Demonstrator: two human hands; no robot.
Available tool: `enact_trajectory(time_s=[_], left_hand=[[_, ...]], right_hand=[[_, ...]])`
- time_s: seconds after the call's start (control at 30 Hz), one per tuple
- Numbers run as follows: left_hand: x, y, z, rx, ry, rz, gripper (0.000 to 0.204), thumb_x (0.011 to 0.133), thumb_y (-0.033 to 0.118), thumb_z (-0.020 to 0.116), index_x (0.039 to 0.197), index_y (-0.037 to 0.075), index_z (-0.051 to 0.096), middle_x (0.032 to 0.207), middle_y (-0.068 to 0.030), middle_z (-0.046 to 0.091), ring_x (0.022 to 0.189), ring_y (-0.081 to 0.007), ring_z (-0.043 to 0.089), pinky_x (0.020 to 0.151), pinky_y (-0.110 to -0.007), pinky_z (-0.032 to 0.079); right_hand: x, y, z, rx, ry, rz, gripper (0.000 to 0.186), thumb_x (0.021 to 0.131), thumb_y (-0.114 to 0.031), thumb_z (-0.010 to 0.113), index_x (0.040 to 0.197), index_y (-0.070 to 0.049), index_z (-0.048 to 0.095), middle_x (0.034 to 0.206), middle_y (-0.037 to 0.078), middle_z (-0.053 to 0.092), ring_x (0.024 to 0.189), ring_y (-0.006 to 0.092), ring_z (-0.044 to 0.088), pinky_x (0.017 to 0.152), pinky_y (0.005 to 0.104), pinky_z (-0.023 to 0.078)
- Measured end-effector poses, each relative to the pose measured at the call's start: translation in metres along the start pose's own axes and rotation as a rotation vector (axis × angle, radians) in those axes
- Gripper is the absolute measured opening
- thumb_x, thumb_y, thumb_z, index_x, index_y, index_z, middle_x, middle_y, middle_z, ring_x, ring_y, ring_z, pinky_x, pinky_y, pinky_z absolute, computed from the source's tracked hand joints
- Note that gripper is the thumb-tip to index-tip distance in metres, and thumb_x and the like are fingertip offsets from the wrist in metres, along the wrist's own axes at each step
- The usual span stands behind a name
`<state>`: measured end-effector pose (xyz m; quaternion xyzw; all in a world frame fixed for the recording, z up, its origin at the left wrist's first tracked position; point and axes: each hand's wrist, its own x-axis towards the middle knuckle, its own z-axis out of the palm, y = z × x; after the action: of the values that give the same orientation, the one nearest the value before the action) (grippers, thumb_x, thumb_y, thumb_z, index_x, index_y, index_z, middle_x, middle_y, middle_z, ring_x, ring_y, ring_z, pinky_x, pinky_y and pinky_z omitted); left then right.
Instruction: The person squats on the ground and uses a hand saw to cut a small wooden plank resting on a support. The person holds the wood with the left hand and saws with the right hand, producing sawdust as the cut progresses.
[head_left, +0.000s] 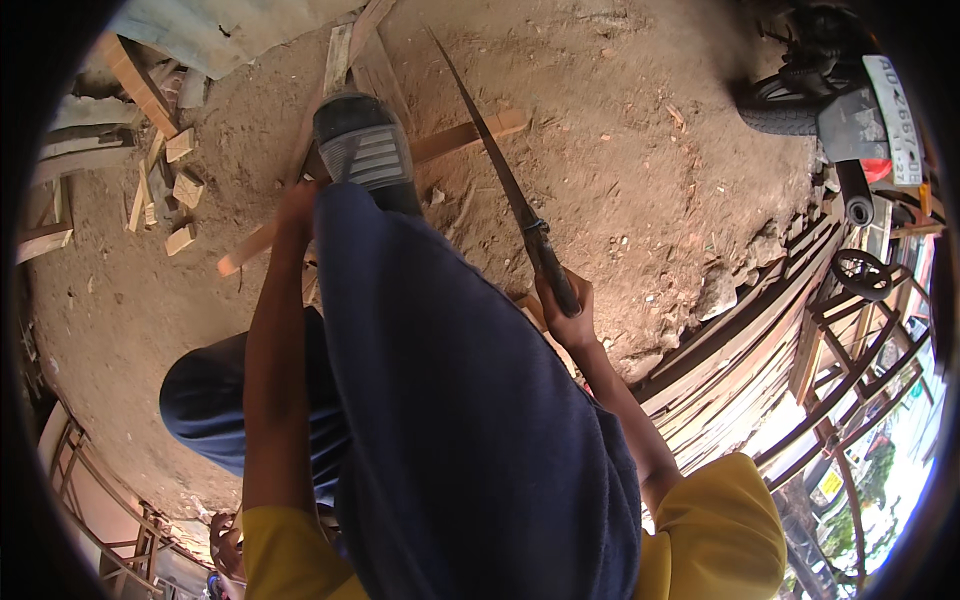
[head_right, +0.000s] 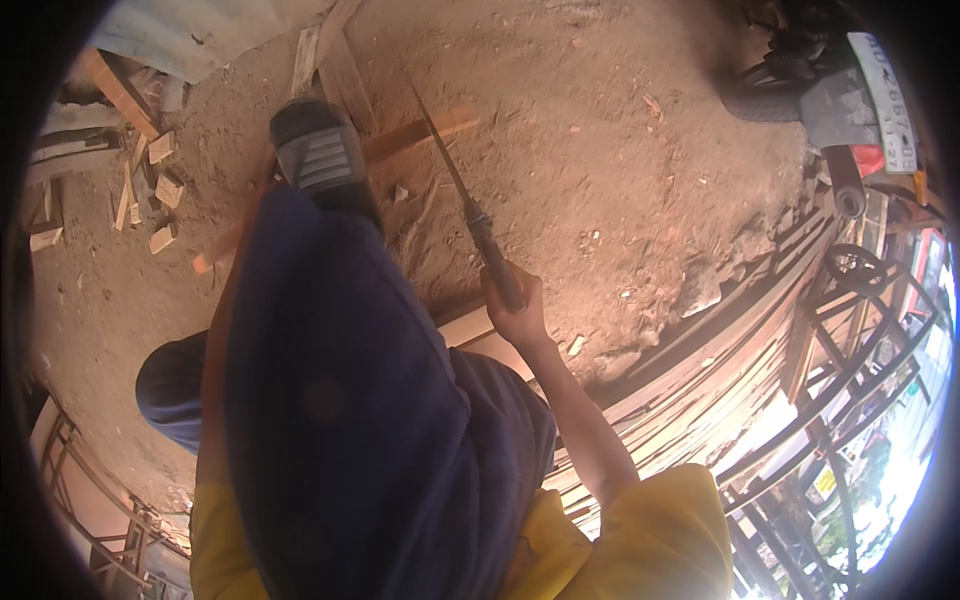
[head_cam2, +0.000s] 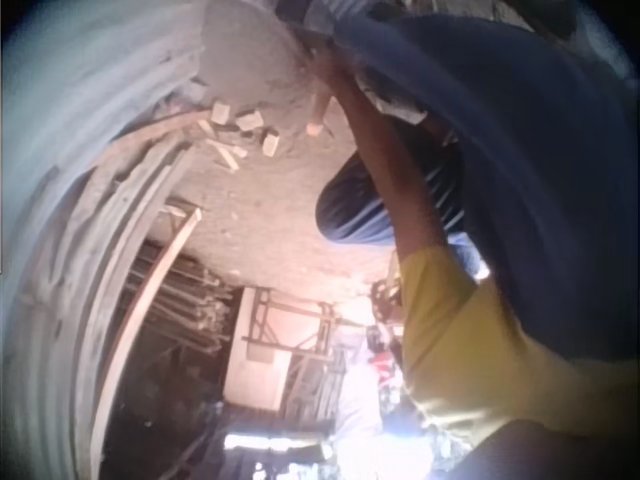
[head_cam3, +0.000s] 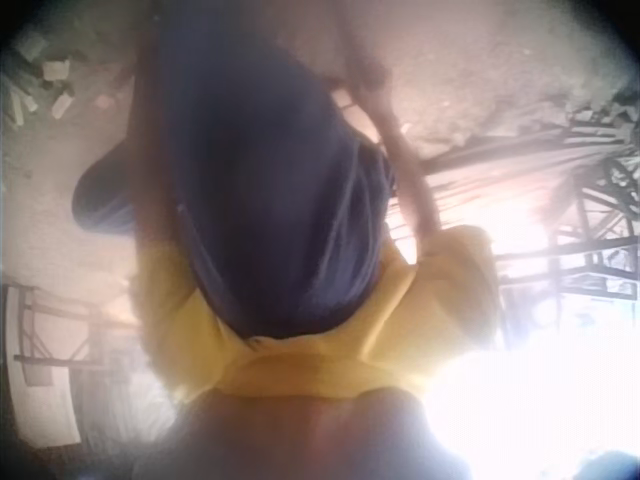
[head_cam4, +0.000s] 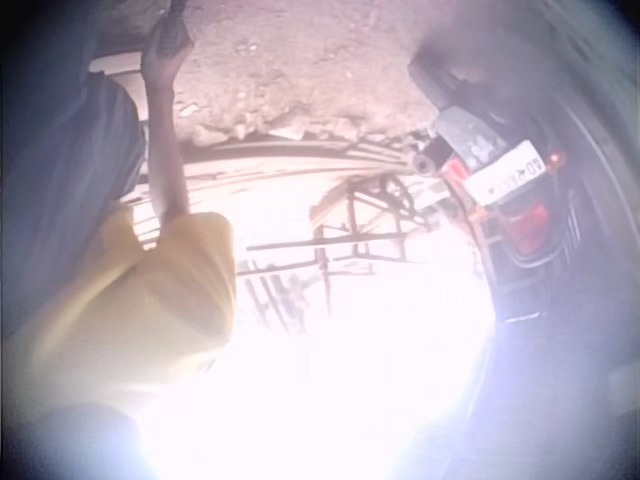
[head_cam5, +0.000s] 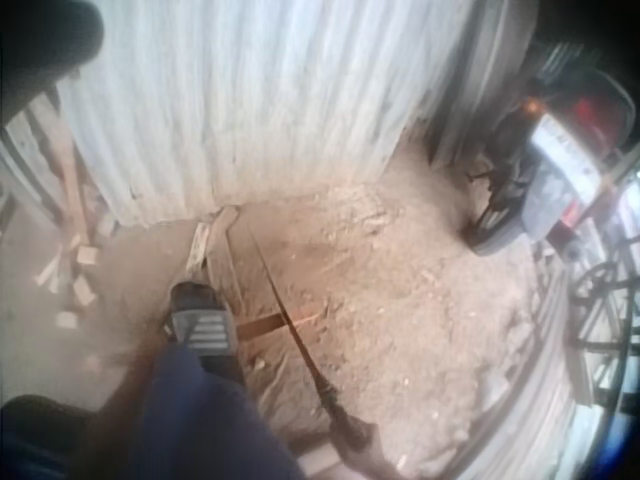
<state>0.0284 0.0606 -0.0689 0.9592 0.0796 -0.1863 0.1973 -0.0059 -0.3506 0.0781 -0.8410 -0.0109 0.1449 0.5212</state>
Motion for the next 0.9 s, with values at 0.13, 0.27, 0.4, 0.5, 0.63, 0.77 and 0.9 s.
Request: enact_trajectory(time_s=[0.13,0.27,0.4,0.5,0.63,0.77,0.9], left_hand=[[0.001,-0.003,0.012,0.085,-0.025,-0.022,0.039,0.078,0.027,0.059,0.111,0.006,0.061,0.095,-0.0200,0.065,0.092,-0.0342,0.062,0.080,-0.043,0.050],[-0.010,0.034,-0.024,0.064,-0.030,-0.069,0.036,0.077,0.024,0.059,0.109,0.007,0.061,0.094,-0.0197,0.065,0.092,-0.0352,0.062,0.079,-0.044,0.050],[-0.017,0.032,-0.038,0.062,-0.010,0.075,0.035,0.076,0.020,0.059,0.109,0.007,0.061,0.094,-0.0192,0.065,0.093,-0.0360,0.062,0.079,-0.045,0.050],[-0.010,0.021,-0.021,0.068,0.003,0.046,0.037,0.075,0.022,0.060,0.109,0.007,0.060,0.095,-0.0191,0.065,0.092,-0.0357,0.062,0.080,-0.045,0.050],[-0.012,0.032,-0.027,0.034,-0.040,-0.026,0.040,0.073,0.023,0.061,0.110,0.007,0.060,0.095,-0.0190,0.066,0.092,-0.0353,0.062,0.080,-0.044,0.050],[-0.013,0.050,-0.045,-0.022,-0.116,-0.106,0.043,0.072,0.025,0.062,0.110,0.007,0.060,0.095,-0.0188,0.066,0.092,-0.0350,0.063,0.080,-0.043,0.050],[-0.011,0.024,-0.019,0.092,0.011,0.007,0.039,0.074,0.022,0.059,0.110,0.006,0.060,0.094,-0.0192,0.066,0.091,-0.0349,0.063,0.080,-0.043,0.050]], right_hand=[[0.048,-0.027,0.018,0.089,0.005,0.063,0.020,0.087,-0.012,0.058,0.072,0.001,0.054,0.059,-0.001,0.047,0.054,0.0060,0.040,0.048,0.0264,0.034],[0.054,-0.017,0.008,0.019,0.000,0.063,0.014,0.085,-0.010,0.058,0.077,0.001,0.057,0.060,0.003,0.050,0.056,0.0095,0.047,0.051,0.0296,0.039],[-0.006,0.005,-0.006,-0.069,0.001,0.002,0.020,0.087,-0.012,0.057,0.072,0.001,0.054,0.060,-0.001,0.047,0.056,0.0064,0.042,0.049,0.0275,0.036],[-0.007,-0.002,-0.003,-0.016,0.005,0.030,0.019,0.088,-0.012,0.057,0.074,0.001,0.055,0.060,-0.001,0.047,0.056,0.0064,0.043,0.049,0.0276,0.036],[0.055,-0.022,0.023,0.065,0.011,0.091,0.019,0.087,-0.012,0.058,0.073,0.000,0.055,0.059,-0.003,0.046,0.054,0.0053,0.041,0.047,0.0258,0.033],[0.051,-0.026,0.016,0.085,-0.007,0.064,0.021,0.087,-0.013,0.058,0.072,0.000,0.054,0.059,-0.003,0.045,0.054,0.0052,0.041,0.047,0.0256,0.033],[0.008,-0.013,0.004,-0.010,0.012,-0.001,0.022,0.088,-0.014,0.058,0.071,-0.001,0.052,0.059,-0.004,0.045,0.054,0.0045,0.040,0.046,0.0253,0.032]])
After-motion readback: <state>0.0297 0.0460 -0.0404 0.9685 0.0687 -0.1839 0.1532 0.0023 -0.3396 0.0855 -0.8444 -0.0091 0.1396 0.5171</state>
